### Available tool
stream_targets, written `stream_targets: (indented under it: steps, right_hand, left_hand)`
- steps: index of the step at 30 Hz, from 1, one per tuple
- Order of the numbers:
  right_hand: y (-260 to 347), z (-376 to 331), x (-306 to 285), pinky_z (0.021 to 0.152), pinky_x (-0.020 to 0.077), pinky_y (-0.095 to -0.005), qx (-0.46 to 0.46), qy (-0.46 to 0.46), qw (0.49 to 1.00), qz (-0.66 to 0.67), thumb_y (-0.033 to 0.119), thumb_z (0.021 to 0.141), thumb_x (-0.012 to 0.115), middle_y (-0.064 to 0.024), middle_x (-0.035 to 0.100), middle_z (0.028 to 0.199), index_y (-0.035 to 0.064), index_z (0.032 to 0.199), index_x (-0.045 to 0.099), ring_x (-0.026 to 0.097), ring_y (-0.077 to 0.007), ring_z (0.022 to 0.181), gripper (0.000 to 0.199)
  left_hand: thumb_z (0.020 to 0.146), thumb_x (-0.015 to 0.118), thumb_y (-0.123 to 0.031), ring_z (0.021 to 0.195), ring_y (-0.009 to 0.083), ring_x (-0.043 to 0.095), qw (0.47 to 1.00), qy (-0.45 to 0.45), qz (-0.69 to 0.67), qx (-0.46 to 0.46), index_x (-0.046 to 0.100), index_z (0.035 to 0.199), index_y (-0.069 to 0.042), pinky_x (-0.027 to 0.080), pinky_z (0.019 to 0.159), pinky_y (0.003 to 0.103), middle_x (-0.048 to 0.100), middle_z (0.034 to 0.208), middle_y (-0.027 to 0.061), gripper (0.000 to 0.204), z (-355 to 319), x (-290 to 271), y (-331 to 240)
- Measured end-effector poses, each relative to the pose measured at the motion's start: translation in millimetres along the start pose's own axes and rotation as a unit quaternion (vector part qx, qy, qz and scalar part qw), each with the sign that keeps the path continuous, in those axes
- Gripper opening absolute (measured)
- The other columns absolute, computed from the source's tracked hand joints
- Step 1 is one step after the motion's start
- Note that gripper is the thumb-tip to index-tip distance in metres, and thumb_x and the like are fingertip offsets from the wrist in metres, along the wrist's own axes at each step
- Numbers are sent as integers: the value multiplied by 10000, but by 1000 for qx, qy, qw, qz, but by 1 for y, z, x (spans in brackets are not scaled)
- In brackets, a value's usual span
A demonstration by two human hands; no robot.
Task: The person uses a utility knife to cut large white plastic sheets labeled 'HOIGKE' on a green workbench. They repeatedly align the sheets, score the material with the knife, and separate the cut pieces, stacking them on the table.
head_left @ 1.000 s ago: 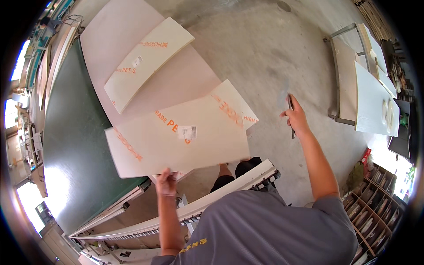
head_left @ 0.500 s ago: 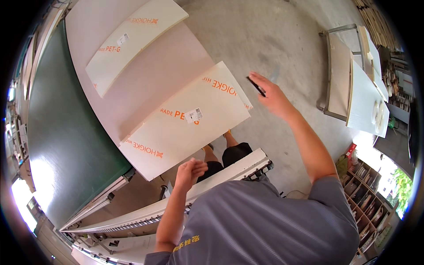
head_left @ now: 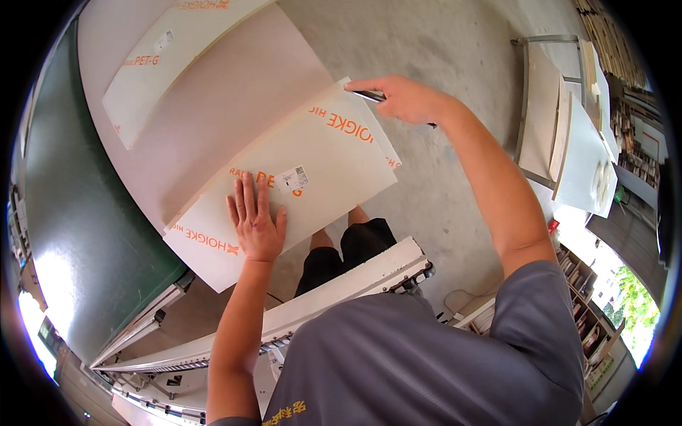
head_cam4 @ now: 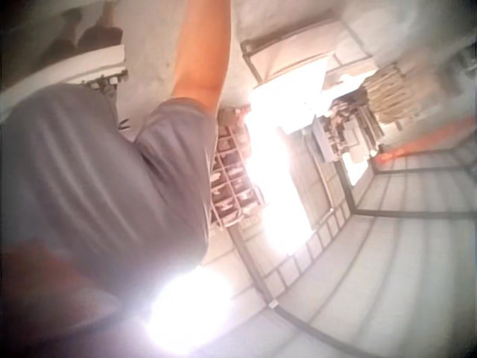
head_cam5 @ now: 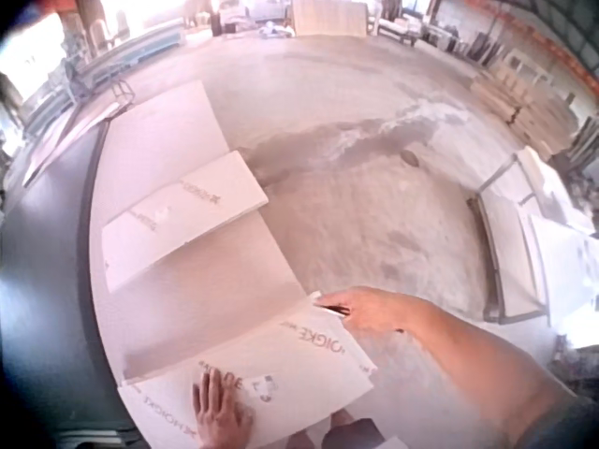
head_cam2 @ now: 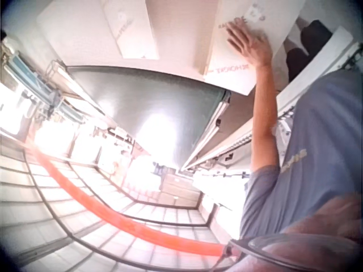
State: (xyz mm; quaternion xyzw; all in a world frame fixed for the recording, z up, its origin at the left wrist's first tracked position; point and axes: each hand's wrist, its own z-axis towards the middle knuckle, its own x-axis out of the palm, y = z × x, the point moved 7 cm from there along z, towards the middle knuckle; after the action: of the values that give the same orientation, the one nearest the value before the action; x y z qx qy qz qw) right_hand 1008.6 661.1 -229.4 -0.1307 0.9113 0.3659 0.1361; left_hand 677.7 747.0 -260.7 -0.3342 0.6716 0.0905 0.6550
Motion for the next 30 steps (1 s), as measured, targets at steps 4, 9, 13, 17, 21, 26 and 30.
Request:
stream_targets:
  steps: [4, 9, 13, 17, 21, 26, 30]
  right_hand:
    - [-13, 11, 0, 845, 477, -320, -64, -20, 997, -46, -28, 892, 528, -38, 659, 1218, 192, 1457, 559, 577, -187, 961, 608]
    - [1, 8, -2, 860, 485, -368, 17, 47, 991, -127, -34, 906, 528, -86, 661, 1213, 212, 1457, 550, 585, -231, 957, 604]
    - [-24, -40, 38, 843, 488, -385, 25, 117, 969, -216, -58, 876, 511, -128, 670, 1136, 235, 1426, 577, 598, -264, 930, 626]
    - [-105, -146, 125, 912, 505, -408, 138, 377, 881, -251, -113, 832, 485, -176, 648, 1306, 198, 1466, 525, 642, -330, 1090, 707]
    - [-105, -123, 50, 1018, 487, -384, 80, 22, 987, -136, -95, 835, 493, -170, 574, 1427, 86, 1458, 511, 604, -337, 1209, 650]
    - [-16, -58, -13, 996, 496, -376, -35, -126, 972, -198, -77, 836, 483, -122, 553, 1460, 36, 1416, 532, 594, -332, 1200, 593]
    - [14, -16, -15, 868, 518, -405, -47, -81, 968, -233, -98, 822, 465, -106, 633, 1312, 16, 1295, 604, 631, -314, 1064, 506]
  left_hand:
    - [887, 605, -262, 1532, 399, 215, 1000, 7, 3, 12, 341, 1573, -93, 127, 1236, 564, 258, 1656, 178, 755, 0, 1, -1]
    - [898, 590, -288, 1537, 398, 204, 1000, 3, 15, 15, 330, 1580, -94, 125, 1238, 554, 245, 1661, 184, 755, 2, 5, -2]
    - [913, 582, -303, 1540, 395, 198, 1000, -4, 18, 17, 323, 1584, -96, 125, 1239, 549, 242, 1662, 183, 747, 2, 5, -3]
    - [929, 575, -315, 1540, 395, 199, 1000, 1, 27, 12, 316, 1587, -100, 124, 1241, 546, 239, 1665, 174, 739, 1, 4, 0]
    - [940, 571, -328, 1544, 392, 184, 999, 14, 30, 5, 308, 1587, -83, 112, 1240, 555, 234, 1668, 166, 741, 1, 10, -2]
    - [941, 576, -336, 1550, 379, 171, 1000, 21, 17, 7, 302, 1583, -52, 98, 1241, 566, 235, 1668, 162, 753, 6, 15, -28]
    - [933, 585, -335, 1549, 371, 181, 1000, 26, 9, 1, 306, 1582, -53, 100, 1241, 564, 242, 1667, 159, 761, 6, 14, -31]
